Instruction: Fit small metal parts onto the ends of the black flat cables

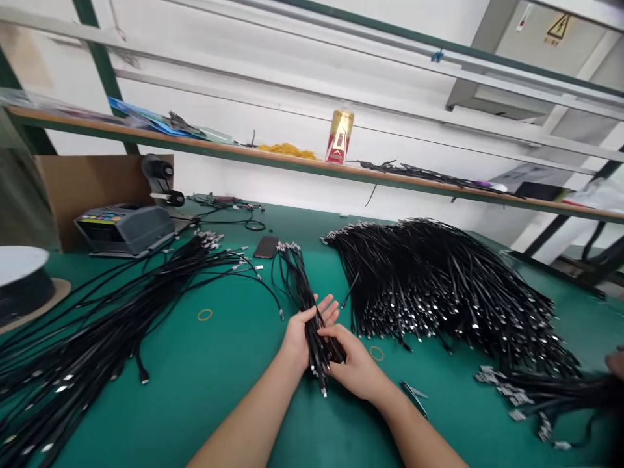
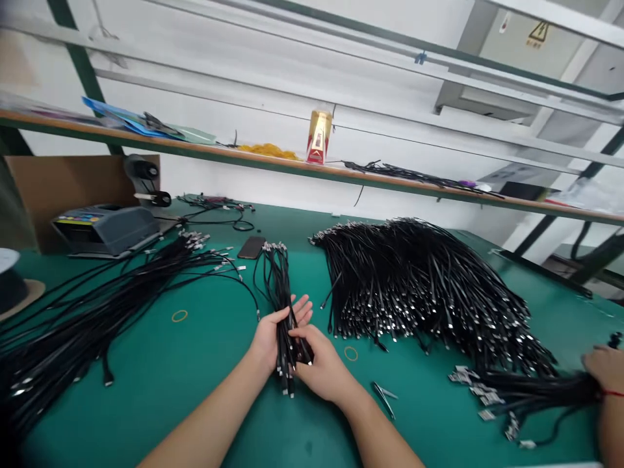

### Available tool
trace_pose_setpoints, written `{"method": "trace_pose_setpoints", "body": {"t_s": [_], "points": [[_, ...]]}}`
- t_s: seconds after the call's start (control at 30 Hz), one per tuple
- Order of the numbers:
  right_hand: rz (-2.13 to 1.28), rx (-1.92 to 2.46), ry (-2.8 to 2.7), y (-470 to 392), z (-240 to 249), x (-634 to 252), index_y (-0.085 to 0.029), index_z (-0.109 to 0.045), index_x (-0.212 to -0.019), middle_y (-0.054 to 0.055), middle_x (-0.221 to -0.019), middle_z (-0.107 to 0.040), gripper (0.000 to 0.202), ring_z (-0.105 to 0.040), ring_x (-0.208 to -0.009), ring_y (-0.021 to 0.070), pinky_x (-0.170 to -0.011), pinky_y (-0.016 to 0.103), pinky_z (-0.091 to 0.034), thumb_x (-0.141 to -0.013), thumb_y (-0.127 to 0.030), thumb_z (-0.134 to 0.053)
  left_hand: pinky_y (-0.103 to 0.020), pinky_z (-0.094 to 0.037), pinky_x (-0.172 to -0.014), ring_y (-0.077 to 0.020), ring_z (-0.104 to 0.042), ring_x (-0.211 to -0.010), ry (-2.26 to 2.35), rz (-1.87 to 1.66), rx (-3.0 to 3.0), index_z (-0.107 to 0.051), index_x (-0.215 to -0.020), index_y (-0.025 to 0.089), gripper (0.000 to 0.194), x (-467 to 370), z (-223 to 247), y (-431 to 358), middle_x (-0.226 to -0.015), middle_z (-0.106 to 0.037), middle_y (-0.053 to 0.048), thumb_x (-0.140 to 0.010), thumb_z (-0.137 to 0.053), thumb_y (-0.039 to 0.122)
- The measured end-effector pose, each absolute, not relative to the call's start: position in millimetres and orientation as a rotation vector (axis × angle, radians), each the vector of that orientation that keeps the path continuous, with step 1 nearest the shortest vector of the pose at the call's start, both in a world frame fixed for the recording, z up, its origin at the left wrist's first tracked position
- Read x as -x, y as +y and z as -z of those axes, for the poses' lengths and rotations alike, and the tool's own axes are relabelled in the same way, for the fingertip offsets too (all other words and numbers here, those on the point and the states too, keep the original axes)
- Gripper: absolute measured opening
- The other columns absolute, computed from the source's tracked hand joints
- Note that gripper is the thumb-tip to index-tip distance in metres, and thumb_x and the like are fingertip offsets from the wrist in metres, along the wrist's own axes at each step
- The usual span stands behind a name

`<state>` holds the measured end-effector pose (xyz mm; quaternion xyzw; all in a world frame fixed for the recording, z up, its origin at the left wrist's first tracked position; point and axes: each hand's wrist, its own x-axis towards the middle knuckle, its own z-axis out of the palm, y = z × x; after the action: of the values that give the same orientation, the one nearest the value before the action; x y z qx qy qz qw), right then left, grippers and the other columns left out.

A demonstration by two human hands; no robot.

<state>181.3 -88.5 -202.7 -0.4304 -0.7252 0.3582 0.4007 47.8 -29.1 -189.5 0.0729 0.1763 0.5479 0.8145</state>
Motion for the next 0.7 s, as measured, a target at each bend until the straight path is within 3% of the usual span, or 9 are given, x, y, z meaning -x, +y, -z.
{"method": "trace_pose_setpoints", "body": {"t_s": [0.17, 0.47, 0.7], "points": [[-0.86, 1.083, -1.882, -87.7, 199.6, -185.6, -0.025, -0.063, -0.115, 0.004, -0.111, -0.058, 0.041, -0.054, -0.097, 0.02, -0.083, 0.032, -0.043, -0.077, -0.019, -0.076, -0.041, -0.06, -0.089, -0.0291, -0.071, -0.109, 0.365, -1.154, -0.147, -0.054, -0.113, 0.016, 0.025, -48.0, 190.1, -25.1, -0.129, -0.066, -0.021, -0.09, -0.047, 0.008], [-0.957, 1.071, -1.848, -86.6, 201.5, -180.7, -0.024, -0.052, -0.103, -0.001, -0.096, -0.049, 0.036, -0.045, -0.076, 0.0131, -0.067, 0.024, -0.039, -0.074, -0.008, -0.066, -0.041, -0.06, -0.089, -0.0301, -0.071, -0.108, 0.39, -1.136, -0.123, -0.056, -0.112, 0.014, 0.021, -49.1, 189.9, -24.5, -0.13, -0.066, -0.022, -0.092, -0.049, 0.013], [-0.977, 1.034, -1.842, -87.1, 198.0, -180.7, -0.023, -0.05, -0.094, 0.0, -0.098, -0.049, 0.027, -0.044, -0.078, 0.0134, -0.067, 0.024, -0.038, -0.075, -0.011, -0.065, -0.045, -0.057, -0.096, -0.0293, -0.071, -0.11, 0.374, -1.13, -0.121, -0.057, -0.113, 0.014, 0.022, -52.3, 188.0, -23.4, -0.129, -0.066, -0.022, -0.092, -0.049, 0.014]]}}
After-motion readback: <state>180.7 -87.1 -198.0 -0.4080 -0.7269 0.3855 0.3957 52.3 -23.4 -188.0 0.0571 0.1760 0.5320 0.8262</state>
